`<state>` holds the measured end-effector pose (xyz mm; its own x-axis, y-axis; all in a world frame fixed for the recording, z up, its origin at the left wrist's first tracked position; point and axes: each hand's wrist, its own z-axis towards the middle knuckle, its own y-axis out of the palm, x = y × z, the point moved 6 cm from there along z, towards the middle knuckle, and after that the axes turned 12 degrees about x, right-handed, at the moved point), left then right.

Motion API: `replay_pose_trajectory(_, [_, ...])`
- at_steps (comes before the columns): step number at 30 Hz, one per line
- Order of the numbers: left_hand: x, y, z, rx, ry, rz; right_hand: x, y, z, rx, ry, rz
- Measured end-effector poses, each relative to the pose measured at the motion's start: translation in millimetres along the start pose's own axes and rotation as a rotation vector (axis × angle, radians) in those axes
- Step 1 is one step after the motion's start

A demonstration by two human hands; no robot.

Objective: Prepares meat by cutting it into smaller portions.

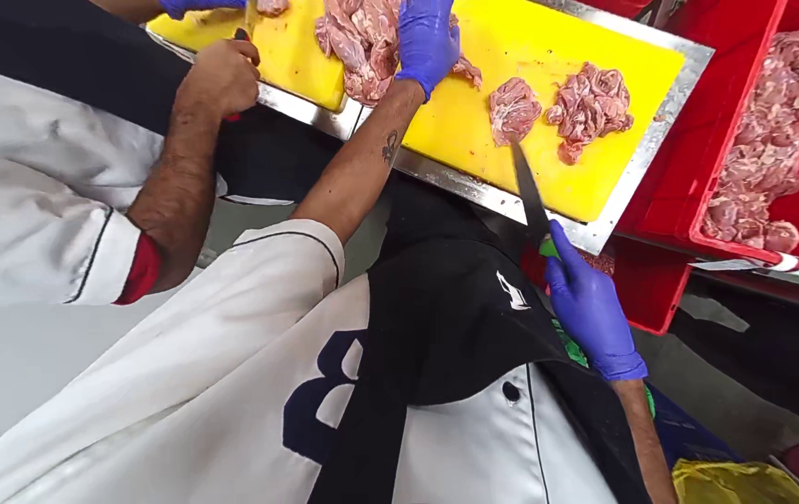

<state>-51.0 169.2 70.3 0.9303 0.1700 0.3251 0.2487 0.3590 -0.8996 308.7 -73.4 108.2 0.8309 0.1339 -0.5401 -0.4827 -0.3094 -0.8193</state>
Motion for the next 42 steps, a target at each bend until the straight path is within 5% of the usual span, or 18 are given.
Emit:
replay_pose_trajectory(5, [73,32,-122,-0.081,0.517,-0.347,11,17,54,0.076,0.093,0.289])
replay_pose_trajectory(8, [61,35,-144,-0.007,0.473,-0.336,17,33,75,0.064,0.079,0.390])
replay_pose_trajectory(19, [58,31,-151,0.035,0.456,-0.314,-2,31,74,0.066,-0.139,-0.203])
replay_pose_trajectory(27, [57,25,-142,0.048,0.474,-0.270,-69,59,173,0.094,-0.105,-0.198])
replay_pose_trajectory(32, [56,28,-134,-0.047,0.452,-0.209,-30,41,78,-0.049,-0.048,-0.271])
replay_pose_trajectory(37, [30,29,-83,-0.137,0.149,-0.099,4,-2,-16,-0.099,-0.018,-0.229])
replay_pose_trajectory(42, [49,25,-96,-0.313,0.371,-0.171,14,-11,-17,0.011,0.055,-0.020])
